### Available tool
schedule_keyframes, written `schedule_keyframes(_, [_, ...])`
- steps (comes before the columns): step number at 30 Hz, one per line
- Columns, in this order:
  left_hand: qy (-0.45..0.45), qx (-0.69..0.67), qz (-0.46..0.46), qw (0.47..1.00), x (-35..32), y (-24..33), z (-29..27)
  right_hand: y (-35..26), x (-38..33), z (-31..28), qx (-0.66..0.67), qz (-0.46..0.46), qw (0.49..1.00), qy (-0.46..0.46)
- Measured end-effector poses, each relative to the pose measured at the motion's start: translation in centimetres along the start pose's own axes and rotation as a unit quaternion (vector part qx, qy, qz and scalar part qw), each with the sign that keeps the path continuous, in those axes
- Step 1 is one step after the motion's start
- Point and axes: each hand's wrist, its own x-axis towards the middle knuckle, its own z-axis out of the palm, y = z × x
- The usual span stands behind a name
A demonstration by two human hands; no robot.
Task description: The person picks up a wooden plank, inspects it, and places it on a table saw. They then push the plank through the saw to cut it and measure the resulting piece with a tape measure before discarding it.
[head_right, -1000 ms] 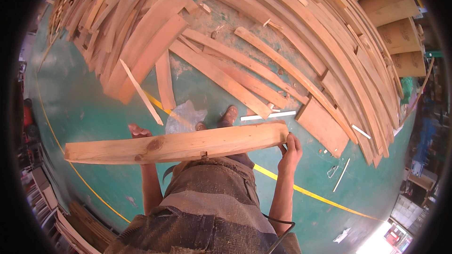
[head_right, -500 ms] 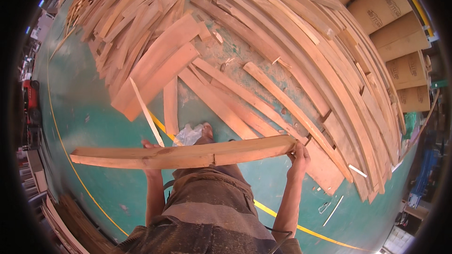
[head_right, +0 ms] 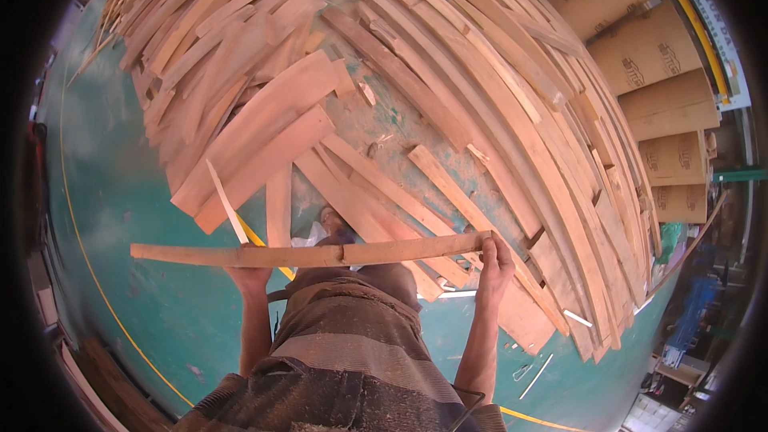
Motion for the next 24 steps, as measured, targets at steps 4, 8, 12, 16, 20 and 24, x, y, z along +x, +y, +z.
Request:
schedule_keyframes(4, [-0.154,0.236,0.166,0.945,6.0,2.8,2.3,-5.7,1.6,4.4,-0.034,-0.045,0.998,0.000])
schedule_keyframes(8, [-0.180,0.194,0.156,0.952,10.3,5.3,4.9,-7.4,3.1,7.9,0.067,-0.110,0.991,-0.029])
schedule_keyframes(12, [-0.120,-0.019,0.043,0.992,6.5,3.6,13.1,-6.6,4.7,10.3,0.070,-0.068,0.994,-0.053])
schedule_keyframes(16, [-0.054,0.142,0.144,0.978,7.4,0.0,17.9,-6.9,8.9,12.2,-0.008,-0.037,0.998,-0.050])
schedule_keyframes(20, [-0.116,0.037,0.037,0.992,14.2,-2.3,19.9,-8.1,17.0,14.9,-0.016,-0.044,0.999,-0.024])
schedule_keyframes(24, [-0.033,0.023,-0.019,0.999,18.2,-7.0,27.7,-8.7,29.9,19.3,-0.054,-0.045,0.998,-0.001])
